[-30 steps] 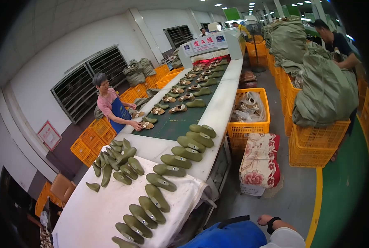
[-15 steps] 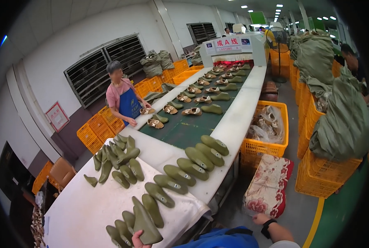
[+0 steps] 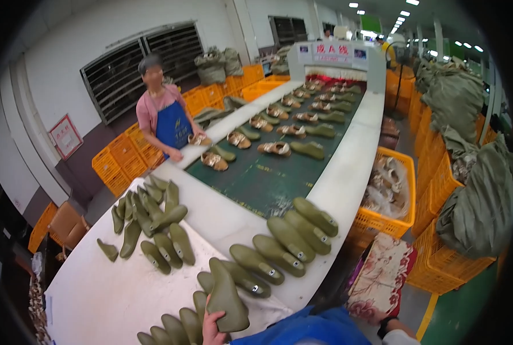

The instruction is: Organizing shoe lasts and assembling shoe components on a factory assembly line.

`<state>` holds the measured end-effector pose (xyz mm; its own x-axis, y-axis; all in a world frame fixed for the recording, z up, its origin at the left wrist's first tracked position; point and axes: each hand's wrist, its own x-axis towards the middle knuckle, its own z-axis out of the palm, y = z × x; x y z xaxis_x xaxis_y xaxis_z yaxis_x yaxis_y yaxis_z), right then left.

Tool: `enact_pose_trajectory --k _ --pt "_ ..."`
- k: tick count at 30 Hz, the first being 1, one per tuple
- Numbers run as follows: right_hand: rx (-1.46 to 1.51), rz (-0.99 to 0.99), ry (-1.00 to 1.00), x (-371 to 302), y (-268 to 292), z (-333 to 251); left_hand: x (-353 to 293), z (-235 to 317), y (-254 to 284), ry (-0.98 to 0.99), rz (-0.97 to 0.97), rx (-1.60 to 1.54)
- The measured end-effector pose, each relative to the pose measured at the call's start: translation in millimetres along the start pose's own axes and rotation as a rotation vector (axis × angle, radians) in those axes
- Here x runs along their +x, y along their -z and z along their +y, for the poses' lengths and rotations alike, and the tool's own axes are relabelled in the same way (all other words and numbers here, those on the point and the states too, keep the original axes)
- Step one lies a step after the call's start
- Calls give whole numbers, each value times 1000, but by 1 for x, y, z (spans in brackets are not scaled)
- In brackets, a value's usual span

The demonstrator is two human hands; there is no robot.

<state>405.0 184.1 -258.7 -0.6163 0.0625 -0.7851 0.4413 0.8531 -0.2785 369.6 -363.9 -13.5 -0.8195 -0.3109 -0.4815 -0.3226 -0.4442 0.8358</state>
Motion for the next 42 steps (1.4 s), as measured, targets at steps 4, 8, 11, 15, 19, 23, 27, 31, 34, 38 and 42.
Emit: enact_pose_trajectory --k 4,8,11,15,19,23,27,31,34,38,42 --pt "-25 47 35 45 59 -39 2 -4 12 -47 31 46" --pt "-505 62 459 81 131 -142 7 -6 22 -61 50 -58" --pt "-1181 -225 1207 59 176 -254 8 -17 28 -80 62 -126" --pt "-422 -448 1355 -18 209 -408 4 -34 33 -134 56 -252" --pt "-212 -312 893 -48 312 -498 -3 -31 31 -159 45 -314" --pt "40 639 530 -61 470 -456 -8 -19 18 -139 37 -301" --pt "292 972 651 -130 589 -365 -39 -17 15 -107 123 -407" --pt "389 824 693 -174 599 -325 -47 -12 12 -144 151 -308" --pt "-33 698 645 -140 528 -336 -41 -6 -3 -163 176 -108" --pt "-219 111 568 -66 396 -356 -43 -2 -32 -194 214 81" --pt "-837 365 610 -25 308 -372 -51 0 -60 -201 170 59"
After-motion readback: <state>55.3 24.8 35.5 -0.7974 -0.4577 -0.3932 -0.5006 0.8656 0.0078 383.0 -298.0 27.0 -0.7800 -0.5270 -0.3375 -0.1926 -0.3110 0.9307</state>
